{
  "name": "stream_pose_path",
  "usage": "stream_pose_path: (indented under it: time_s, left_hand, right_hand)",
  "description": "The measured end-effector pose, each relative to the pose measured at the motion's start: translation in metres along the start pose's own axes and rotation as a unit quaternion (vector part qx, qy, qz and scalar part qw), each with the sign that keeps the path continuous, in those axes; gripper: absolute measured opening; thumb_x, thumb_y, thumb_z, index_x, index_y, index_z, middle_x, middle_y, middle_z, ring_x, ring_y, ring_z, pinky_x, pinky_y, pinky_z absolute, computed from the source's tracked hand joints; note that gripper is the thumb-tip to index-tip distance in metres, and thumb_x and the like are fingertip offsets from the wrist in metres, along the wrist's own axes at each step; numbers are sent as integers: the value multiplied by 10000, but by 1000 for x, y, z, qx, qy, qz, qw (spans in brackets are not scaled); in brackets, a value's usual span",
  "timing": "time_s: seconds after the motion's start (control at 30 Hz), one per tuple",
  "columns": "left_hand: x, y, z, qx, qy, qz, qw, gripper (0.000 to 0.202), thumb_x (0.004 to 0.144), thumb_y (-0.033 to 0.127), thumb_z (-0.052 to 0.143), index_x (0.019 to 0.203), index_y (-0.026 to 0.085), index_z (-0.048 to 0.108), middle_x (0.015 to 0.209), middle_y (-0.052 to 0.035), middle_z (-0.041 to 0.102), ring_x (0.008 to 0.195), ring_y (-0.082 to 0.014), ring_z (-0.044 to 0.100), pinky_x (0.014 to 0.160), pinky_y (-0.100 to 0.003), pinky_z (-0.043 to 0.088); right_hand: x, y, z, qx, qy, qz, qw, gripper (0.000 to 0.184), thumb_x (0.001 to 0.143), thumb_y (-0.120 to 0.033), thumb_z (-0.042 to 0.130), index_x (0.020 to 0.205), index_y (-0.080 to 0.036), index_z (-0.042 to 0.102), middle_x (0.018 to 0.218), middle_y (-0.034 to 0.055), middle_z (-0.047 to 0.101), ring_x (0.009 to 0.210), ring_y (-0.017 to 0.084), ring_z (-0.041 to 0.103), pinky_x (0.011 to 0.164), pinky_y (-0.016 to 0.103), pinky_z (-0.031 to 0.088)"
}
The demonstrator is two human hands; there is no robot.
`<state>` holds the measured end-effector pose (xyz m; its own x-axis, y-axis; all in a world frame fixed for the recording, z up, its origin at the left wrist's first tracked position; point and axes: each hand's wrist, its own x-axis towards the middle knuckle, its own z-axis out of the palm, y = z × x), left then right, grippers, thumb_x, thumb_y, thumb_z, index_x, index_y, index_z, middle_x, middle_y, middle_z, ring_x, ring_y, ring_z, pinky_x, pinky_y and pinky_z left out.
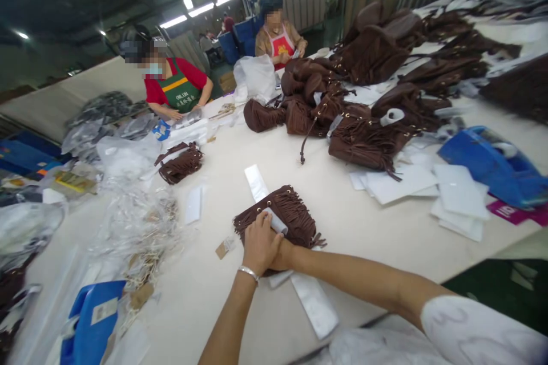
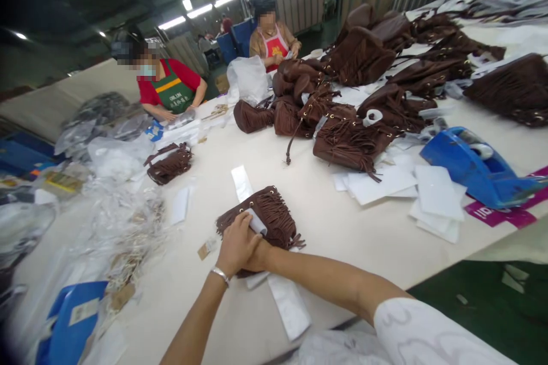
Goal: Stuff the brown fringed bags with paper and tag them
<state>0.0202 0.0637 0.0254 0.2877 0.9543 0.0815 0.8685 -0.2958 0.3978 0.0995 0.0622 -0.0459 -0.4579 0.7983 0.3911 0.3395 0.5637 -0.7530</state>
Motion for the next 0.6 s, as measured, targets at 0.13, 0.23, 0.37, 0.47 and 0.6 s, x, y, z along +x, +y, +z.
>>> stream_pose_path:
  time_s: [0.13, 0.23, 0.37, 0.47, 0.6]
  left_hand:
    - [10, -22, -13, -66, 23, -37, 997, 388, 840, 218, 521, 1222, 152, 501, 1283, -127, 528, 1190, -219, 520, 1023, -399, 422]
    - [11, -37, -15, -65, 2, -19, 998, 222, 870, 174, 442, 1031, 173, 595, 1063, -70, 621, 1050, -180, 578, 981, -374, 453]
    - [7, -49, -13, -72, -22, 24, 997, 237, 921, 220, 401, 987, 202, 628, 1034, -40, 630, 1028, -158, 578, 987, -363, 452]
    - [5, -50, -11, -65, -28, 44, 997, 239, 938, 265, 415, 979, 204, 643, 1061, -50, 611, 1054, -173, 559, 1004, -380, 440]
    - [0, -49, -3, -40, -24, 52, 998, 202, 880, 310, 560, 1031, 203, 638, 1142, -73, 563, 1079, -220, 526, 1002, -432, 432]
  right_hand:
    - [10, -4, -6, -65, -33, -138, 988, 306, 861, -154, 475, 1125, -181, 627, 1245, 124, 616, 1223, 328, 477, 1049, 540, 336]
    - [10, -9, -14, -76, -53, -172, 981, 308, 872, -285, 526, 1111, -130, 643, 1173, 175, 647, 1167, 339, 520, 1002, 544, 374]
    - [7, -14, -23, -68, -158, -298, 939, 453, 878, -434, 553, 1215, -134, 595, 1141, 147, 674, 1106, 268, 584, 1003, 424, 410]
    - [9, -20, -22, -77, -229, -354, 904, 422, 910, -372, 523, 1250, -125, 565, 1125, 134, 683, 1072, 231, 609, 957, 354, 440]
    - [8, -33, -19, -111, -282, -408, 861, 412, 926, -378, 513, 1238, -115, 566, 1097, 125, 689, 1048, 218, 612, 923, 325, 445]
